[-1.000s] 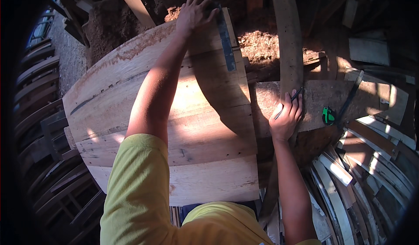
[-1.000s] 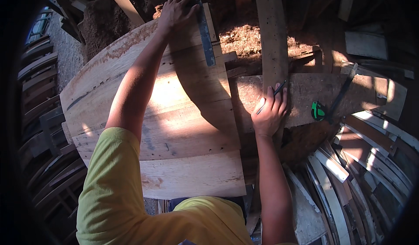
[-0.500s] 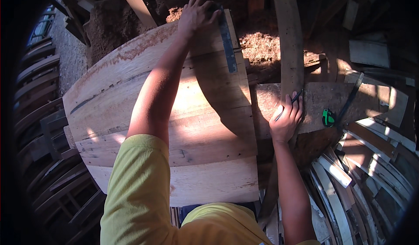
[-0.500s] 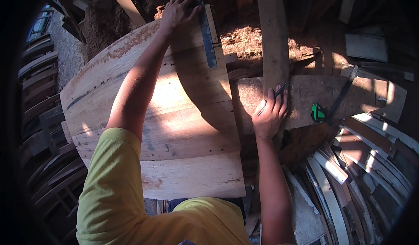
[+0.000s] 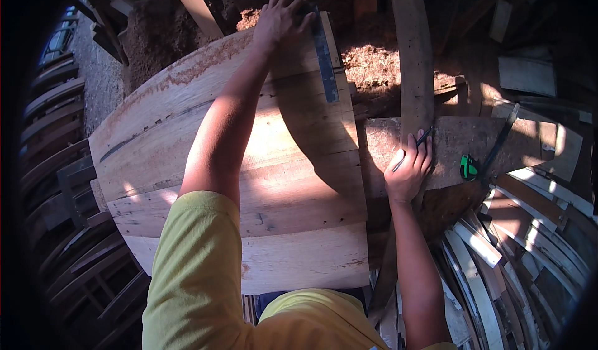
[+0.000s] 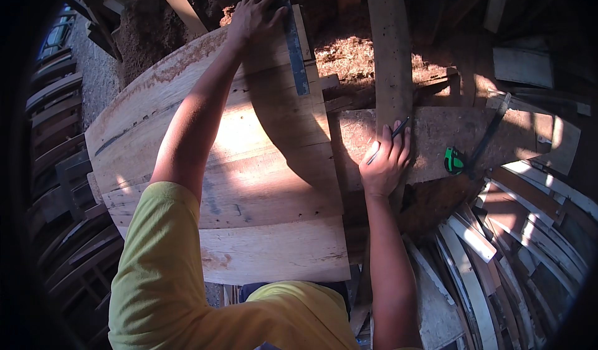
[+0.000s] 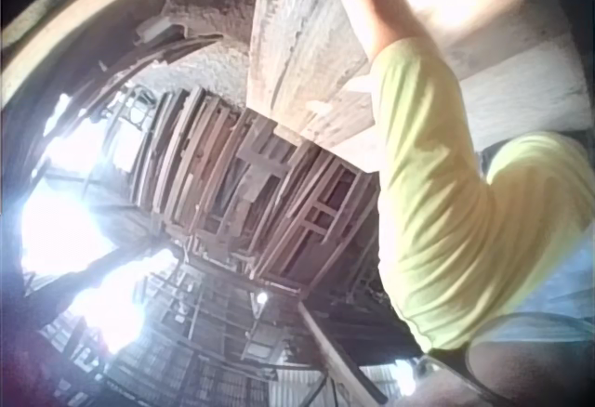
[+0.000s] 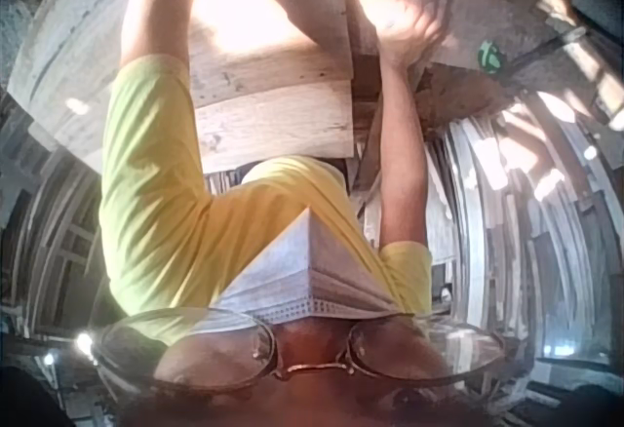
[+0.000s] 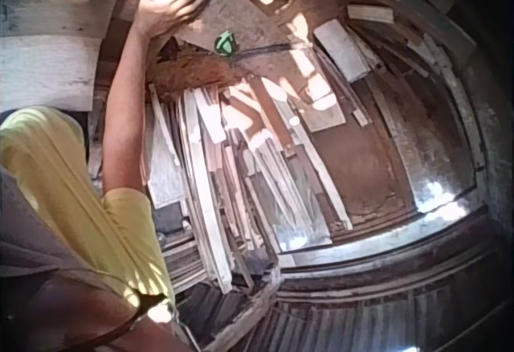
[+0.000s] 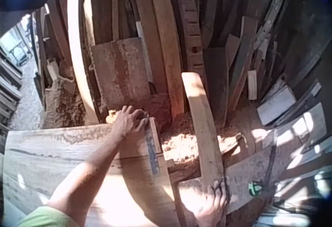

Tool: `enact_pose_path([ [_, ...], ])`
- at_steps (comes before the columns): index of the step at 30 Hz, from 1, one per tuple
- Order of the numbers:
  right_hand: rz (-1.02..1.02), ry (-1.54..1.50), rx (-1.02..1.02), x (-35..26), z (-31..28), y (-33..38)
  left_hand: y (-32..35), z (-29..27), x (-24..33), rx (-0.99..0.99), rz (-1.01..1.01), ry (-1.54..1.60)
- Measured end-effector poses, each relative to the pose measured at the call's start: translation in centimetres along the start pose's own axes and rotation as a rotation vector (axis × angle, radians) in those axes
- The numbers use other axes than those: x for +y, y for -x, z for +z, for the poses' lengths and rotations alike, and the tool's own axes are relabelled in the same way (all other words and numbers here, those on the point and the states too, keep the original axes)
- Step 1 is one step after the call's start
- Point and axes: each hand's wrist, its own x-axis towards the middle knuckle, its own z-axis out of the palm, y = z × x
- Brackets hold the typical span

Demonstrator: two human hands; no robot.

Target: The person measures a large wooden panel and a separate wooden board using a tape measure and an L-square, then marks lines on the panel with a pencil.

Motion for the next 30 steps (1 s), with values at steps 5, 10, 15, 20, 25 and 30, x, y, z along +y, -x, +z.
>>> enact_pose_path([
  [5,0.008,-0.001,-0.005,-0.03,-0.02,0.03,0.03,-0.01,0.01,0.022,0.008,0.018],
  [10,0.015,-0.005,-0.011,-0.01,-0.01,0.01,0.02,-0.17,0.10,0.008,0.010,0.011],
  [15,0.006,-0.006,-0.007,-0.05,-0.13,-0.01,0.02,-0.19,-0.03,-0.009,0.000,0.009],
  [20,0.008,0.004,-0.007,-0.05,-0.07,0.03,0.02,-0.06,0.00,-0.012,0.000,0.002],
  [25,0.001,0.004,0.002,0.02,0.04,0.03,0.06,-0.04,-0.10,0.005,0.012,0.013],
  [30,-0.004,0.002,0.004,-0.09,-0.12,-0.13,-0.01,-0.01,-0.16,0.006,0.019,0.013],
])
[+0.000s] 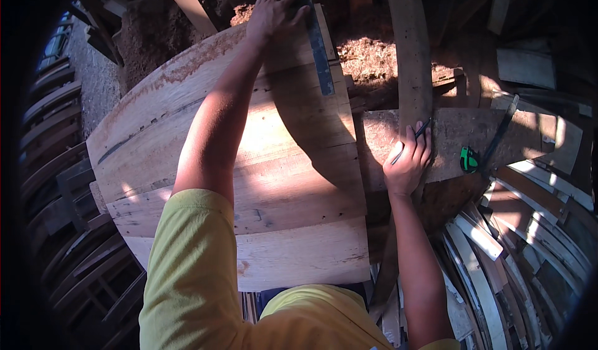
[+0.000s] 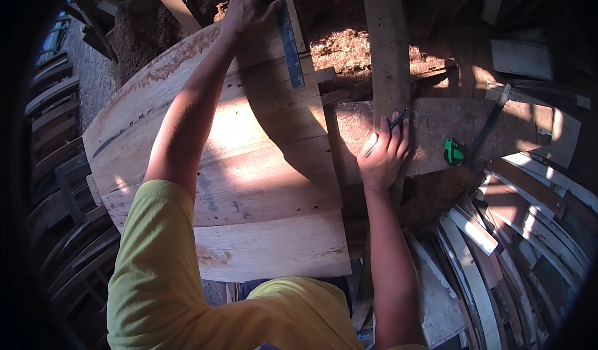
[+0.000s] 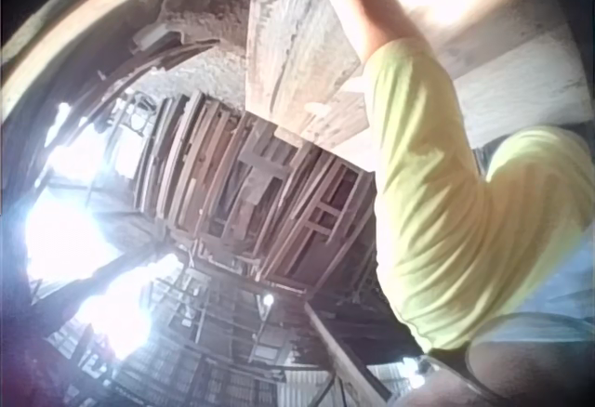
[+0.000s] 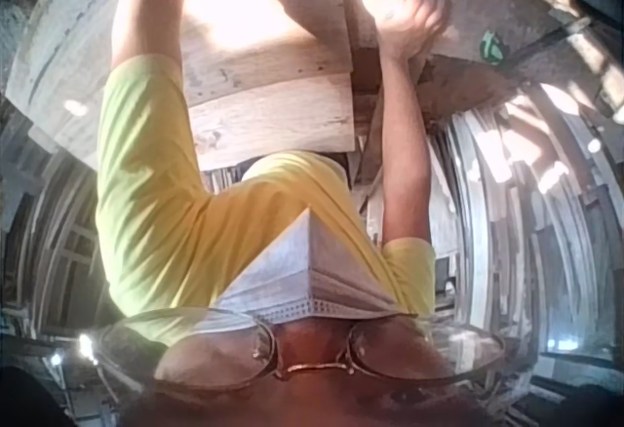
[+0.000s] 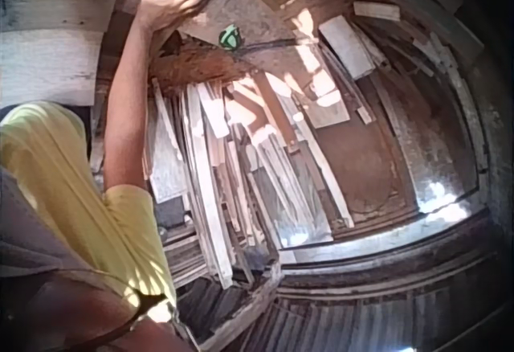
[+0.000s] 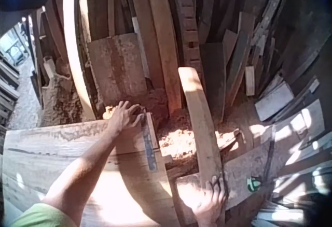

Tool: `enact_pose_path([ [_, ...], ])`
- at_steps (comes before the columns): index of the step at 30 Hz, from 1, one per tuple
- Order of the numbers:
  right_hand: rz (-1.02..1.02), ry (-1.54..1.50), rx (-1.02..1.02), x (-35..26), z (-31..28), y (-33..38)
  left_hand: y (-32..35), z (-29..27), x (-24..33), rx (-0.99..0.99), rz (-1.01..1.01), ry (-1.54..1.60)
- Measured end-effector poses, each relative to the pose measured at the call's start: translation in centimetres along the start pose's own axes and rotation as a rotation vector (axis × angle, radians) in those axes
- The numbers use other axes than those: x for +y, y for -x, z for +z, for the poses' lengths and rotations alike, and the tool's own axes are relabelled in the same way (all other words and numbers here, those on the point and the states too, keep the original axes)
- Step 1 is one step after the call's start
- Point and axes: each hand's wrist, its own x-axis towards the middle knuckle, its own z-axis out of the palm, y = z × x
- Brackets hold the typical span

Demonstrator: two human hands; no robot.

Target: The person measures a large wooden panel and a separate wooden board using a tape measure and an L-square, then marks lines on the panel with a pencil.

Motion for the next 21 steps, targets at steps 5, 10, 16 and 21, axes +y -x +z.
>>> enact_pose_path([
  [5,0.006,0.000,-0.004,0.00,0.05,0.08,-0.04,0.05,-0.29,0.013,0.021,0.016],
  [10,0.012,-0.003,0.001,0.03,0.06,0.04,0.06,-0.18,0.21,0.005,0.000,0.012],
  [16,0.022,0.007,-0.008,0.09,0.11,0.18,-0.11,-0.12,-0.15,0.002,0.010,0.024],
  [21,0.029,-0.010,-0.007,0.22,0.27,0.21,-0.14,-0.21,-0.07,-0.010,0.013,0.037],
])
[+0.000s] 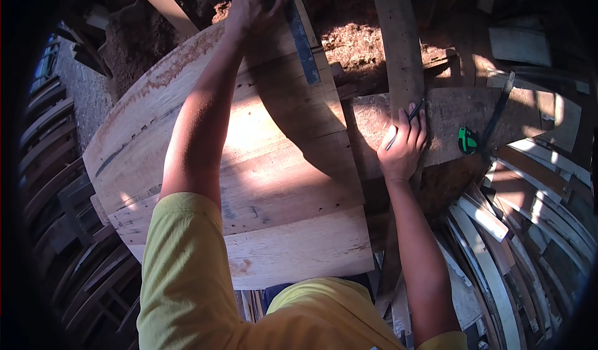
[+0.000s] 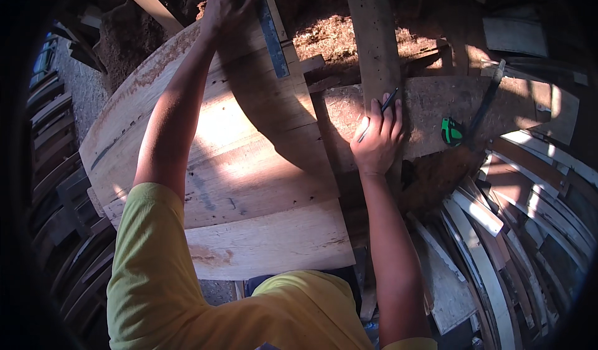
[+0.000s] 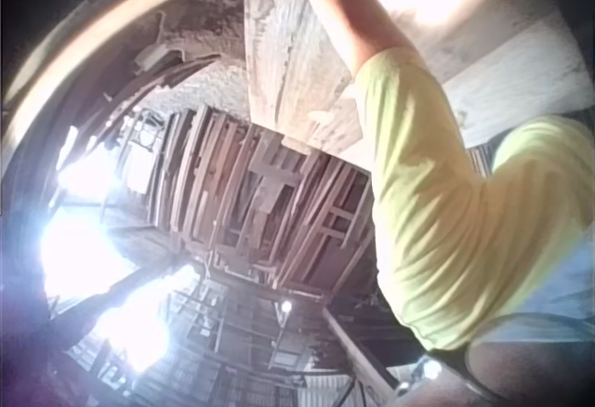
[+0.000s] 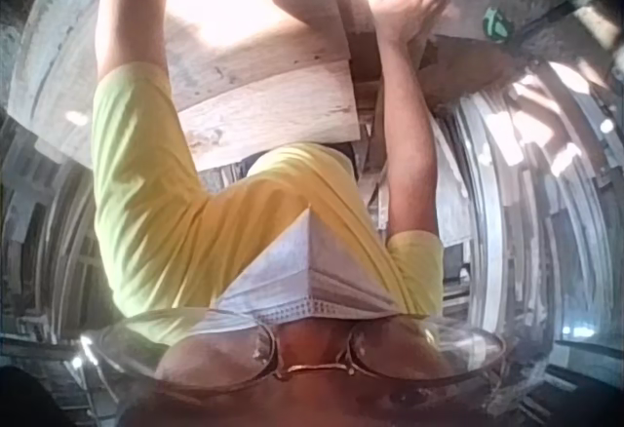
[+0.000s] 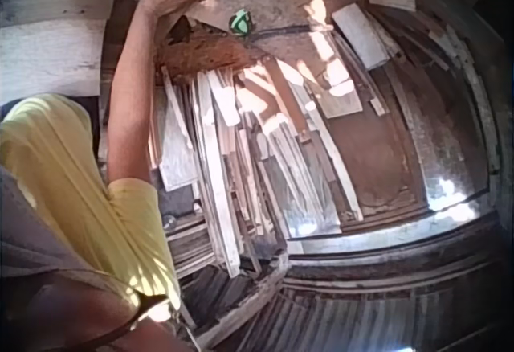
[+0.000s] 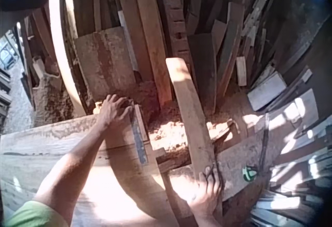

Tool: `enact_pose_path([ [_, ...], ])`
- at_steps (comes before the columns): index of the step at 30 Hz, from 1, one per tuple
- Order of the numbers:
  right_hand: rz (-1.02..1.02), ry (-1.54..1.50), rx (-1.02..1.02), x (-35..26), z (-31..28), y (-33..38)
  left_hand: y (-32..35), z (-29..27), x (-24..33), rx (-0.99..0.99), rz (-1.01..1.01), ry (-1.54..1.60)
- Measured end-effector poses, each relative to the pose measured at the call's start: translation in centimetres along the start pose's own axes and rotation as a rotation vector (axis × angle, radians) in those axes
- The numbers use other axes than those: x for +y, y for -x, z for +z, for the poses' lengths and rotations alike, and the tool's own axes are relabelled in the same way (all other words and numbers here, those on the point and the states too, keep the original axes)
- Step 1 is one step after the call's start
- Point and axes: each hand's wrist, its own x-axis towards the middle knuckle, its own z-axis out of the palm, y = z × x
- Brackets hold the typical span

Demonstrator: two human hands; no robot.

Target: The person measures a large wooden panel and a separate wooden board using a tape measure and an L-square, then marks lines on the panel with a pencil.

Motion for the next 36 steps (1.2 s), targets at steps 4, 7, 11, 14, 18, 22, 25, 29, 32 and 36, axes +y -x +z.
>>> enact_pose_path([
  [4,-0.007,0.008,-0.005,0.0,-0.1,0.0,0.0,0.0,0.1,-0.002,-0.010,-0.016],
  [7,-0.009,0.011,-0.019,-0.2,-0.3,-0.1,0.0,0.4,-0.3,0.009,-0.004,-0.009],
  [11,-0.001,0.018,-0.010,-0.2,-0.3,-0.1,-0.1,0.0,0.1,-0.011,-0.016,-0.009],
  [14,0.000,0.015,-0.015,-0.3,-0.3,-0.1,0.0,-0.3,-0.1,-0.015,-0.013,-0.010],
  [18,0.004,0.024,-0.017,-0.2,-0.4,0.0,-0.5,-2.2,1.7,-0.056,-0.036,0.033],
  [22,0.002,0.031,-0.021,-0.1,-0.1,0.0,-0.7,-2.3,1.8,0.002,0.027,0.090],
  [25,-0.003,0.040,0.006,0.3,0.3,0.2,-0.6,-2.0,1.7,0.026,0.025,0.070],
  [29,0.020,0.047,0.004,0.2,0.4,0.2,-0.6,-1.5,1.3,0.064,0.057,0.107],
  [32,0.024,0.046,0.008,0.5,0.6,0.3,-0.8,-1.2,1.6,0.059,0.068,0.088],
  [36,0.025,0.039,0.008,0.5,0.7,0.3,-0.7,-1.3,1.4,0.025,0.063,0.071],
])
